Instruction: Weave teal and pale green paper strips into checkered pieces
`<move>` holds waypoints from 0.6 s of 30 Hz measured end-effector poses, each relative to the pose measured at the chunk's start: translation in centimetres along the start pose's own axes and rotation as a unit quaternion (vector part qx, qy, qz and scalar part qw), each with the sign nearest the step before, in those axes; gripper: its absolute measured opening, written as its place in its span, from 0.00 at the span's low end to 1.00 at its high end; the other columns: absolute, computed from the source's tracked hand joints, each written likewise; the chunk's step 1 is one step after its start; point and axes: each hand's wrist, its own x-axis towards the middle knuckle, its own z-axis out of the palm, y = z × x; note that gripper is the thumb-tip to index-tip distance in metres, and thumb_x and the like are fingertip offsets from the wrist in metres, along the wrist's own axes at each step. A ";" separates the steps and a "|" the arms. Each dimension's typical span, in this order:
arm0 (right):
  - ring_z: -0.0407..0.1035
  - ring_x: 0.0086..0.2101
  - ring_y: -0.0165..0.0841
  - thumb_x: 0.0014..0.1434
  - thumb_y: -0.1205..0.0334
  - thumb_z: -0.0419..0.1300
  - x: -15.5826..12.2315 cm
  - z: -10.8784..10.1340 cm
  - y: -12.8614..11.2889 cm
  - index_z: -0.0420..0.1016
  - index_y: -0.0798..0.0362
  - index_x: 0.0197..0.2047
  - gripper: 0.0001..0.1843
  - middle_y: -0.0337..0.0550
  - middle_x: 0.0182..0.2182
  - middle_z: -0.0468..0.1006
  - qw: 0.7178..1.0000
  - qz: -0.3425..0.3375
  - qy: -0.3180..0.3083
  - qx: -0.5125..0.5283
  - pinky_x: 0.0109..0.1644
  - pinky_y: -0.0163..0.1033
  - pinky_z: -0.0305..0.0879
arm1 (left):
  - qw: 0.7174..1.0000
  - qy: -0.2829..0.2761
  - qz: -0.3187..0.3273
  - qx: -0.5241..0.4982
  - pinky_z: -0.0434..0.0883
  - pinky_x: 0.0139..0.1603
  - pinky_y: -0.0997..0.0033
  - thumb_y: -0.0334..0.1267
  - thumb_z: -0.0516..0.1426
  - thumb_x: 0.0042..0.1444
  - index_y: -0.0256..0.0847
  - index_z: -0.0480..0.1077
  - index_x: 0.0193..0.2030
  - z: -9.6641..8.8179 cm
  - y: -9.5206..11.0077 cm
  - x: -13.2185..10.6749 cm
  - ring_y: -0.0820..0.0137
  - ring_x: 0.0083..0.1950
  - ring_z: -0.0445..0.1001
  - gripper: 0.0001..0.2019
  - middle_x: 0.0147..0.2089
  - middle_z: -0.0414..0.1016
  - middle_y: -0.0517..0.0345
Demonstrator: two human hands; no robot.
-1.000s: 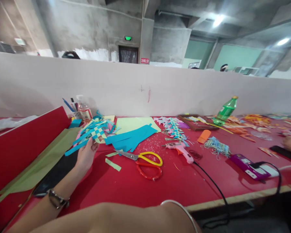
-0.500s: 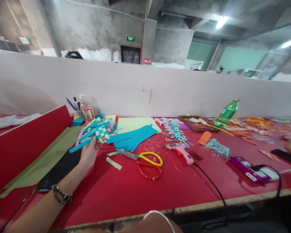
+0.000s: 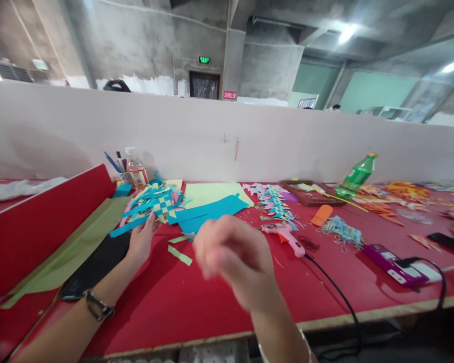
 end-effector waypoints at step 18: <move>0.63 0.26 0.27 0.48 0.51 0.54 4.4 3.0 12.7 0.65 0.54 0.29 0.14 0.35 0.22 0.67 0.977 0.202 -0.016 0.063 0.32 0.33 0.59 | 0.820 -0.181 0.373 0.395 0.44 0.58 0.60 0.36 0.52 0.50 0.49 0.57 0.54 1.2 0.8 -3.1 0.63 0.60 0.47 0.23 0.59 0.52 0.53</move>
